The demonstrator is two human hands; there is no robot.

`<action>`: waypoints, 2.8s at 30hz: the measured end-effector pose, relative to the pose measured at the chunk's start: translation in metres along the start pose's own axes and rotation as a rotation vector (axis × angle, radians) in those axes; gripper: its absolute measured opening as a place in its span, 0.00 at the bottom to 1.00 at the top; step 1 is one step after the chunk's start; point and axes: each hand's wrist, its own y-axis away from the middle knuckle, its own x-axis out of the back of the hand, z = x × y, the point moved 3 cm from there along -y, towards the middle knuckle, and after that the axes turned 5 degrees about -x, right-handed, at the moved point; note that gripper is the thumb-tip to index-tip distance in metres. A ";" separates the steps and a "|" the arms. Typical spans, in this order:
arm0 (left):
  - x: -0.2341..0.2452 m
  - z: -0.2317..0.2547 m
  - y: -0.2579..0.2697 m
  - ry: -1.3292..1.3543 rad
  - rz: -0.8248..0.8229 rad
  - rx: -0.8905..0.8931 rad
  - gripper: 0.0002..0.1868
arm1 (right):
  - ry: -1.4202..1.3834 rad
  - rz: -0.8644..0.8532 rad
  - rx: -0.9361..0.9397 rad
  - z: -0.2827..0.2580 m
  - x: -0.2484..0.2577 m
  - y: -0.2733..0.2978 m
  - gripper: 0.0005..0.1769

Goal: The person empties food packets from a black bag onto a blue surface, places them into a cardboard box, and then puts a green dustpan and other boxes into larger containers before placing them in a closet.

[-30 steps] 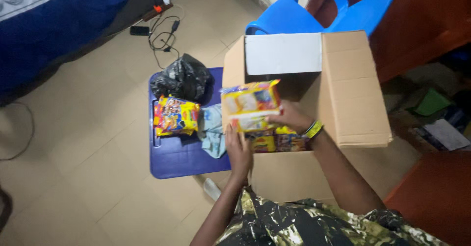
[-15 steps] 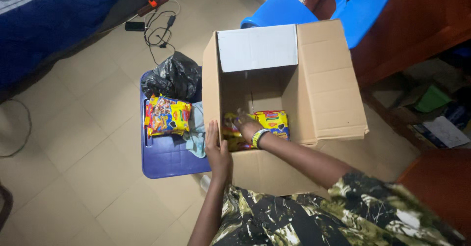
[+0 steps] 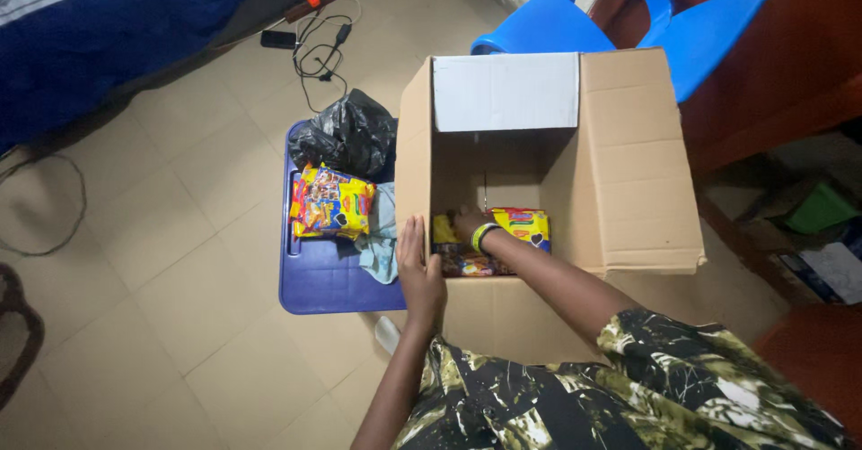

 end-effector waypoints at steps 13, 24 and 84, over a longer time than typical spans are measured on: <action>-0.012 -0.049 0.008 0.080 -0.055 -0.050 0.38 | -1.660 -0.128 -0.009 -0.207 0.087 0.002 0.14; -0.003 -0.050 0.003 -0.056 -0.114 -0.210 0.43 | -0.744 0.376 -0.657 -0.206 0.026 -0.102 0.49; -0.007 -0.027 -0.004 0.003 -0.090 -0.146 0.40 | -1.421 0.209 -0.175 0.156 0.142 0.162 0.25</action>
